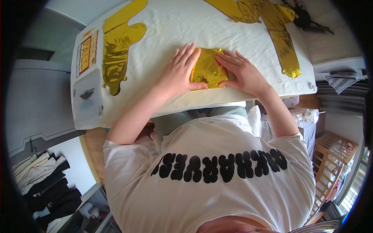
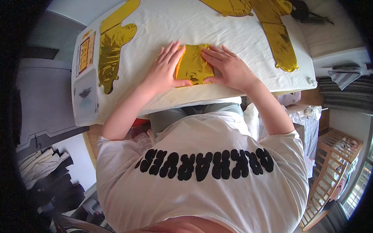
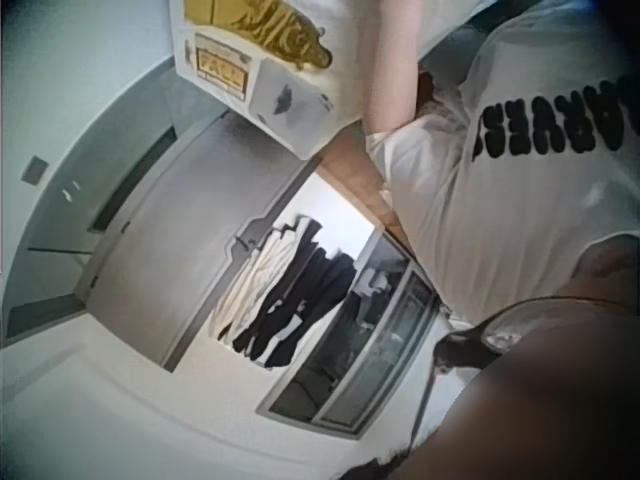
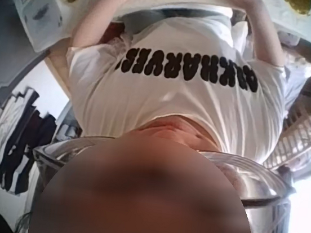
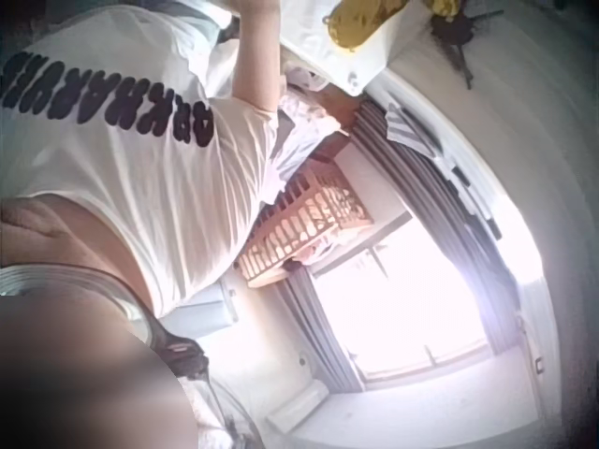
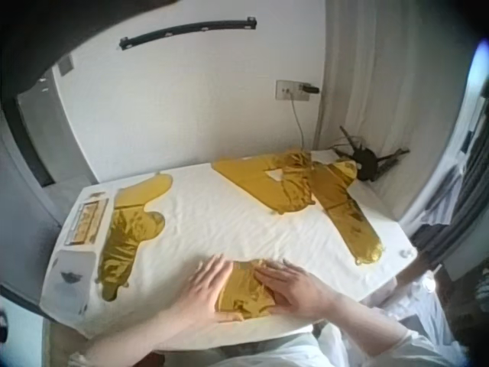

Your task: Folding gold metallic foil balloons on a white table.

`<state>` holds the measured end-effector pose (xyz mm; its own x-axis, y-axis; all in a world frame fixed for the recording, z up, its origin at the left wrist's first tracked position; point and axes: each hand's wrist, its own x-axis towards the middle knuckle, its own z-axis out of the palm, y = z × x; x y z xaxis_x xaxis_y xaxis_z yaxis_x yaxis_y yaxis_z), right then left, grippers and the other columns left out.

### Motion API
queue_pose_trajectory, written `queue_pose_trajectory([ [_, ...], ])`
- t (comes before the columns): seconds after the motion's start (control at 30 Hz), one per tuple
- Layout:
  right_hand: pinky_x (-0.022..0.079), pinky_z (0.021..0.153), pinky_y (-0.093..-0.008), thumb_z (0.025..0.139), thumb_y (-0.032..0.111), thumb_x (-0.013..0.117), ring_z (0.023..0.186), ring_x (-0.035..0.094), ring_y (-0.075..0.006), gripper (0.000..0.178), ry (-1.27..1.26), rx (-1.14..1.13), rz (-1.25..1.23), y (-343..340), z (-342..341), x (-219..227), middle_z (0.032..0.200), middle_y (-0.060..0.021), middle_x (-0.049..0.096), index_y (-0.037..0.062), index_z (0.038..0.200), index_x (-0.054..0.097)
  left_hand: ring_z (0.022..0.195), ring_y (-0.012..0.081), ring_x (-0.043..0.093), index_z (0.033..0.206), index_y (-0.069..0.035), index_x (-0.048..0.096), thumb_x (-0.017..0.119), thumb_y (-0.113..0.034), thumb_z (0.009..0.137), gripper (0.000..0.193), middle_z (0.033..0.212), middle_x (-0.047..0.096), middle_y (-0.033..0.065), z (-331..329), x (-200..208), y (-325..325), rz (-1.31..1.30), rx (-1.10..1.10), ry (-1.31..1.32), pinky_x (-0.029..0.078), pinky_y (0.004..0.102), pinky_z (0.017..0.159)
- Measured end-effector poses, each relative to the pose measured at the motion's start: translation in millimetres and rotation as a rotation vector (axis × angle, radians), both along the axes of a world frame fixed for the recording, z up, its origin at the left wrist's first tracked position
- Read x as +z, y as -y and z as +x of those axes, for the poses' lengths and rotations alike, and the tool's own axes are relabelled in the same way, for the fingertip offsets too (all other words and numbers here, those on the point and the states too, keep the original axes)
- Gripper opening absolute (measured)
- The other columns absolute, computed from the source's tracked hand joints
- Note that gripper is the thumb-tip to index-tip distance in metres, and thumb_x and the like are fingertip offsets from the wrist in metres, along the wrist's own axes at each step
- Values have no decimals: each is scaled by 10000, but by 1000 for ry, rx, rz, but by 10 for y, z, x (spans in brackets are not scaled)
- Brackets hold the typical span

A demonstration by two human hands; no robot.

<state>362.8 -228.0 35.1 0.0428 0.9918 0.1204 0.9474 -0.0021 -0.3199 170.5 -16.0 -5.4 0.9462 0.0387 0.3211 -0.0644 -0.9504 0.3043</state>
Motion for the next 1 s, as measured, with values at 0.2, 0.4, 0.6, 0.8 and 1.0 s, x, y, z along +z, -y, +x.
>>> queue_pose_trajectory([
  [0.2, 267, 1252, -559, 808, 495, 809, 1501, 385, -338, 882, -32, -14, 17, 15, -6, 4, 1560, -139, 492, 66, 1516, 503, 1554, 352, 274, 1575, 17, 338, 722, -688, 815, 1106, 1641, 353, 188, -258, 91, 53, 126, 106, -113, 194, 609, 1248],
  [0.4, 201, 1271, -566, 767, 556, 816, 1536, 325, -342, 885, 15, -28, -24, -61, 39, 28, 1585, -111, 458, 115, 1481, 535, 1540, 290, 318, 1584, -59, 371, 765, -695, 750, 1120, 1631, 395, 97, -271, 182, -22, 36, 103, -168, 138, 652, 1245],
  [0.6, 152, 1277, -583, 673, 631, 837, 1552, 290, -341, 948, 23, -83, -64, -40, 16, 65, 1605, -58, 445, 178, 1457, 558, 1506, 248, 358, 1575, -151, 414, 749, -769, 696, 1126, 1595, 438, 21, -287, 210, -25, 86, 152, -155, 112, 697, 1227],
  [0.8, 146, 1272, -599, 631, 636, 853, 1554, 282, -359, 971, 8, -154, -100, 30, -32, 41, 1616, -36, 443, 194, 1449, 571, 1493, 233, 363, 1570, -239, 430, 722, -789, 706, 1066, 1597, 431, 6, -270, 261, -5, 124, 136, -199, 114, 708, 1218],
  [1.0, 153, 1269, -602, 608, 638, 864, 1550, 296, -361, 974, 12, -168, -76, 40, -63, 6, 1603, -36, 466, 193, 1431, 593, 1546, 261, 287, 1571, -164, 420, 721, -764, 735, 1072, 1620, 404, 37, -220, 277, -50, 73, 65, -189, 157, 681, 1236],
])
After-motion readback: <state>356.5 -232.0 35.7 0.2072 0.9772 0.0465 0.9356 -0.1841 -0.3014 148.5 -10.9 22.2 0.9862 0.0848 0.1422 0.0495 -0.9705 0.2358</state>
